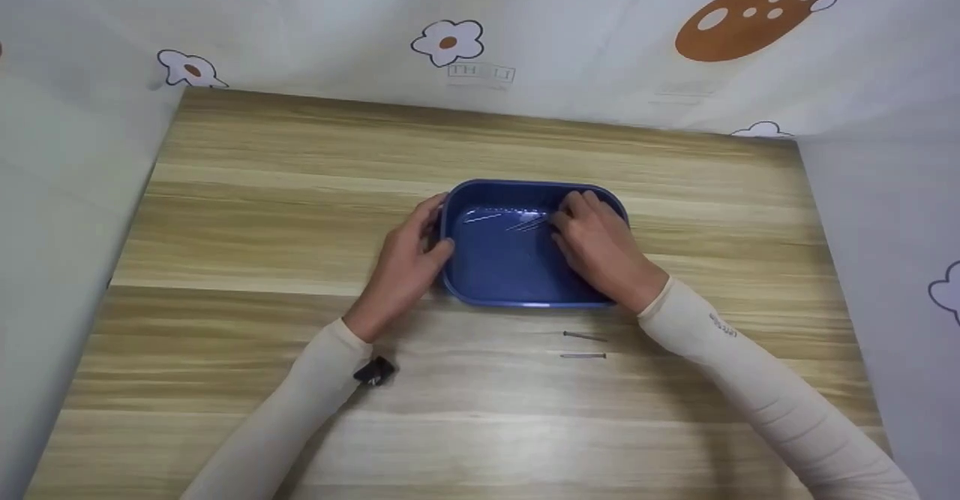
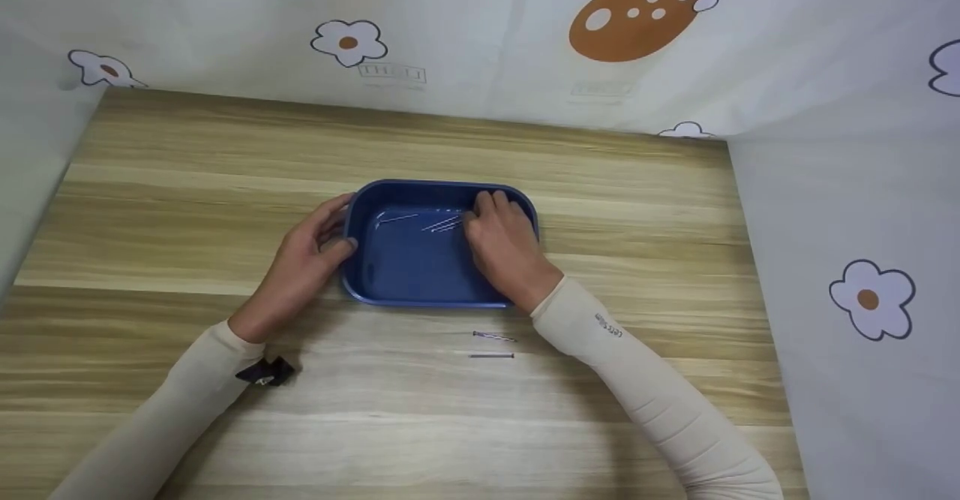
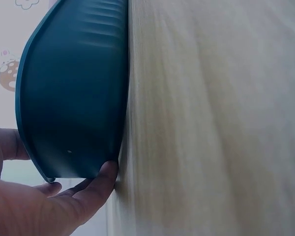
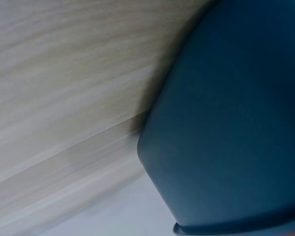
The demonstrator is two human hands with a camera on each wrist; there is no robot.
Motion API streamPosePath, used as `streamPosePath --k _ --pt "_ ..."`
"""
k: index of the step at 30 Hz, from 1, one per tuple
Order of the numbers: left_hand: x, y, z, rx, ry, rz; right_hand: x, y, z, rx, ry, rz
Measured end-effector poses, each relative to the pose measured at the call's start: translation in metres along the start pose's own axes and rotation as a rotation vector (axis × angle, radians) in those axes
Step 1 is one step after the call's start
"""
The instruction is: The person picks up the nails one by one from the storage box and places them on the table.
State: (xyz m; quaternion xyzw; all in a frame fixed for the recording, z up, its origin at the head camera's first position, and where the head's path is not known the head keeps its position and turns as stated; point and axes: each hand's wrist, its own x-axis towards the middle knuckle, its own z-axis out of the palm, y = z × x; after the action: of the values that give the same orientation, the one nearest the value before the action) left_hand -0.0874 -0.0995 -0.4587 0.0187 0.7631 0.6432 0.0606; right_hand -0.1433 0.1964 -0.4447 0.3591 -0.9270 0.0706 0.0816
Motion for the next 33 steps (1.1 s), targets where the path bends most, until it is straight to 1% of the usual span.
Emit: streamPosePath --k 10,25,30,33 --pt "0.0005 0.0005 0.0001 0.021 0.007 -0.011 -0.001 0.0005 -0.0003 0.0 -0.014 0.0" --pt "-0.0003 0.0015 0.0007 0.012 0.01 0.005 -0.0012 0.0001 0.0009 -0.021 0.003 -0.019" --pt "0.0008 0.001 0.0006 0.01 0.017 0.006 -0.0005 -0.0004 -0.0033 -0.017 0.017 -0.036" --pt "0.0008 0.0003 0.0003 0.012 0.017 -0.005 -0.0012 -0.0005 -0.0074 0.001 0.022 -0.041"
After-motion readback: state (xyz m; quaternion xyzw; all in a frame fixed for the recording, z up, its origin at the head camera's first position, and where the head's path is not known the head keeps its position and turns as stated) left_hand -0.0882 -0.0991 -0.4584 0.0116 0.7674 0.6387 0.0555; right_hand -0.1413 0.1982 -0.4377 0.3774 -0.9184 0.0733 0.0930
